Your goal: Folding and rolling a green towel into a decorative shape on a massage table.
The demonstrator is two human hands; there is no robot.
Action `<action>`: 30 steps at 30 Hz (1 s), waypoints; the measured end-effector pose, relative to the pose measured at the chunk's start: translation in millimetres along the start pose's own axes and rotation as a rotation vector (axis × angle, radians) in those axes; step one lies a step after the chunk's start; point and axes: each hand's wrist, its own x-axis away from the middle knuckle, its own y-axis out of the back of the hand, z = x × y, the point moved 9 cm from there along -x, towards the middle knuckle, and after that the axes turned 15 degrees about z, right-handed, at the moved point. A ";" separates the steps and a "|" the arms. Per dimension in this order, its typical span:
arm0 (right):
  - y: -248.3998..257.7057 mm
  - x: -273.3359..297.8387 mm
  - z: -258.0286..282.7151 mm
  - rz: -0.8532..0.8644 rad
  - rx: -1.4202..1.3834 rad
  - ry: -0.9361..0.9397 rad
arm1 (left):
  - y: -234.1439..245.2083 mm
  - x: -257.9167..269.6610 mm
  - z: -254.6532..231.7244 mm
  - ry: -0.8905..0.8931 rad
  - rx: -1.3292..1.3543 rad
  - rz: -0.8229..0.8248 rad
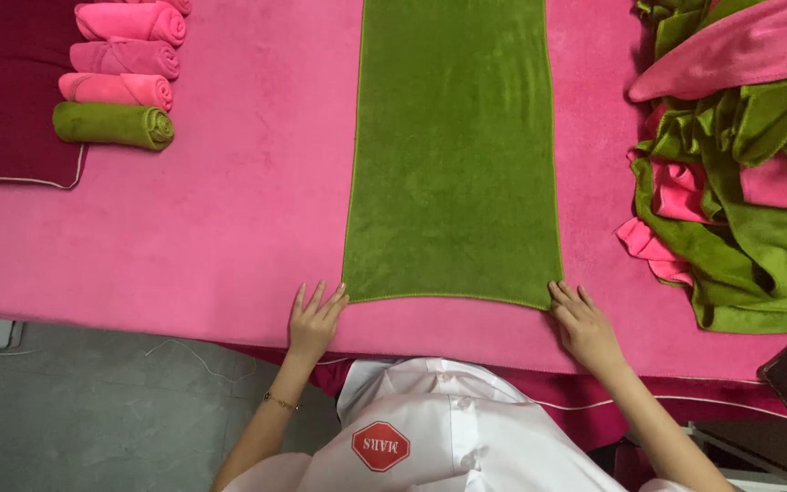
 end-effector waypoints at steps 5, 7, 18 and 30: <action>-2.3 19.5 14.2 0.011 0.000 -0.028 | 10.8 16.9 -6.3 -0.002 0.003 -0.016; -1.5 25.3 19.0 0.016 0.000 -0.029 | 13.9 23.0 -9.9 0.001 0.002 -0.006; -3.3 54.0 35.6 -0.007 -0.026 -0.011 | 34.4 50.2 -25.4 0.042 0.048 0.005; 16.1 54.8 51.6 -0.011 0.042 0.002 | 51.8 41.2 -24.5 0.168 0.167 0.142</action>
